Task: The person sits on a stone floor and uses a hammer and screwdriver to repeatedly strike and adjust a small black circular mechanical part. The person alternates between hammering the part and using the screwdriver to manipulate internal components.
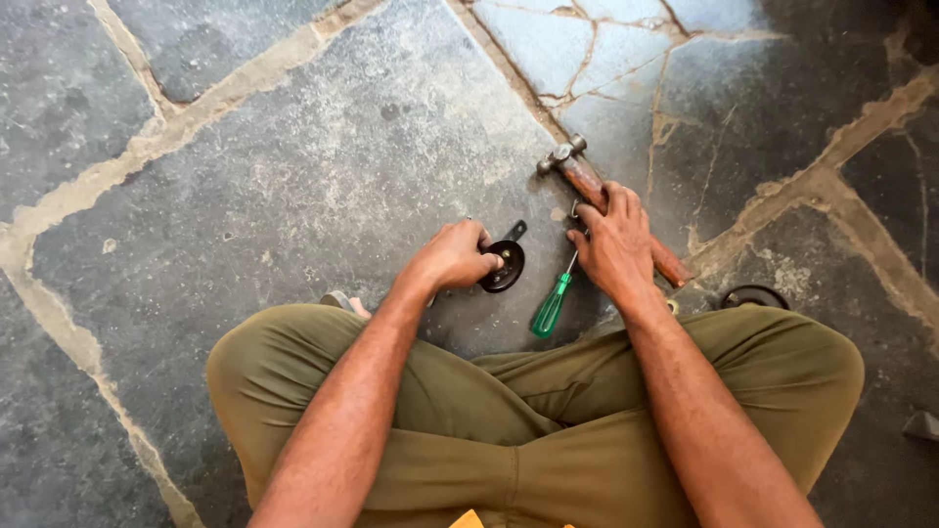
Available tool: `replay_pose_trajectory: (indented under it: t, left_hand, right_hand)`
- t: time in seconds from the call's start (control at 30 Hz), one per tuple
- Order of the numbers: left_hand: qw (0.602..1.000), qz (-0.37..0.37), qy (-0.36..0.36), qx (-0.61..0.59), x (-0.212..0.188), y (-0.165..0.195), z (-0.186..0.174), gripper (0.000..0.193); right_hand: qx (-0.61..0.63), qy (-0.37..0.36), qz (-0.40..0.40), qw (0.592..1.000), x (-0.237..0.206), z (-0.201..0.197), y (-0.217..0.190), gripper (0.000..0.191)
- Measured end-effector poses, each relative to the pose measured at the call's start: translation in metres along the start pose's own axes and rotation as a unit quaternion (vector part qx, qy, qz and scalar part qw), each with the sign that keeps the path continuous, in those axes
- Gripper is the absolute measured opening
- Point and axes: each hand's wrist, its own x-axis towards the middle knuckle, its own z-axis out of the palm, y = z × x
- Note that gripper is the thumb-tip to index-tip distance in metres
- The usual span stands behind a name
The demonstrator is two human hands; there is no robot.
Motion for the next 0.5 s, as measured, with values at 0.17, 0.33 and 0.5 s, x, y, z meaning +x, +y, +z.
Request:
replay_pose_trajectory:
  t: [0.17, 0.33, 0.5]
  left_hand:
    - [0.965, 0.017, -0.016, -0.26, -0.011, 0.009, -0.009, 0.037]
    - [0.875, 0.06, -0.005, -0.48, -0.011, 0.004, -0.02, 0.029]
    - [0.799, 0.071, 0.055, -0.595, -0.007, -0.003, -0.025, 0.025]
  right_hand:
    - [0.028, 0.0, 0.022, 0.999, -0.002, 0.005, 0.004, 0.023]
    - [0.129, 0.041, 0.069, 0.988, -0.001, 0.009, 0.005, 0.016]
    - [0.418, -0.004, 0.194, 0.888, 0.0, 0.004, -0.002, 0.014]
